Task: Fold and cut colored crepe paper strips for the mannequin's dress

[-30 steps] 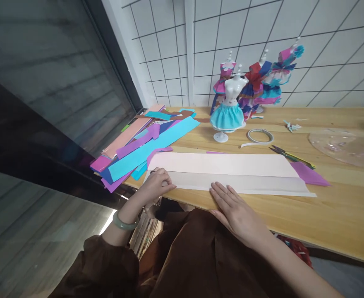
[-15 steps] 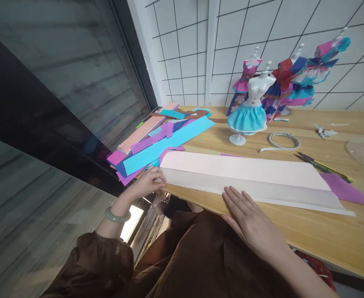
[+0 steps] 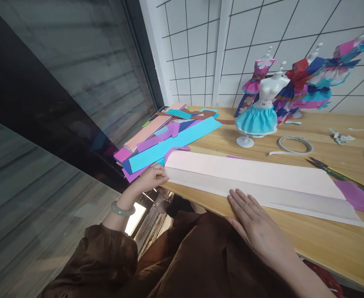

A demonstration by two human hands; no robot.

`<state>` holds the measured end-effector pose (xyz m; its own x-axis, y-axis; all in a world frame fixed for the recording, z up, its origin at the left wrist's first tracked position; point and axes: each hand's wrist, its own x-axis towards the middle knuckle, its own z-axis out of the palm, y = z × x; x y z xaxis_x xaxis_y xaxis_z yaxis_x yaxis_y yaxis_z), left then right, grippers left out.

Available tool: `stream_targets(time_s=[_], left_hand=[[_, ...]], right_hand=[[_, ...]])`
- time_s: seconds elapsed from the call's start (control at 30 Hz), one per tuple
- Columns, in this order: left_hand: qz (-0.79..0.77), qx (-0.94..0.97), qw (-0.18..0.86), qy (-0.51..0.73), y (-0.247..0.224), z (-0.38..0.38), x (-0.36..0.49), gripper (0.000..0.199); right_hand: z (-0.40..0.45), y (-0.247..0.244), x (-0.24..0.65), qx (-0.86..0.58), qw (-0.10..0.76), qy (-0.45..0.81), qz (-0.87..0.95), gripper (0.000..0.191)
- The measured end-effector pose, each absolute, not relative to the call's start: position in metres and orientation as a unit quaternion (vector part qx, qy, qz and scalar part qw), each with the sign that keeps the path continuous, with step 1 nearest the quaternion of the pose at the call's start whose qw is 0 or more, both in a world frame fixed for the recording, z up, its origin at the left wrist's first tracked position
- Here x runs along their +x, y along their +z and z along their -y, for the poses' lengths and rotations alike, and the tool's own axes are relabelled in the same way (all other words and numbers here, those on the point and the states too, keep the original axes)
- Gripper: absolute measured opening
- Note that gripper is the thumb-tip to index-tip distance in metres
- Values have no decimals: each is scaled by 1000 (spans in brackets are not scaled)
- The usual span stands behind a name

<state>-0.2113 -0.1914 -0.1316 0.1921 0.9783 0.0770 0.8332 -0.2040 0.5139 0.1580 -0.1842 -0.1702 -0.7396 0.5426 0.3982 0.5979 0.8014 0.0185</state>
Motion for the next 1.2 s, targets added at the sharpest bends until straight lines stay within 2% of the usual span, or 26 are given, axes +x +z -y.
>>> stream_targets(time_s=[0.63,0.9,1.2], left_hand=[[-623,739,168,194,-136,190,-212,21],[-644,718,138,223,-140,197,-208,14],[-644,712,87,265,-148,206,-203,20]], right_hand=[[185,-170,158,-305,196,-63,930,53],[185,-172,156,-314,200,-64,926,52],[187,-161,131,-329,239,-79,910,43]])
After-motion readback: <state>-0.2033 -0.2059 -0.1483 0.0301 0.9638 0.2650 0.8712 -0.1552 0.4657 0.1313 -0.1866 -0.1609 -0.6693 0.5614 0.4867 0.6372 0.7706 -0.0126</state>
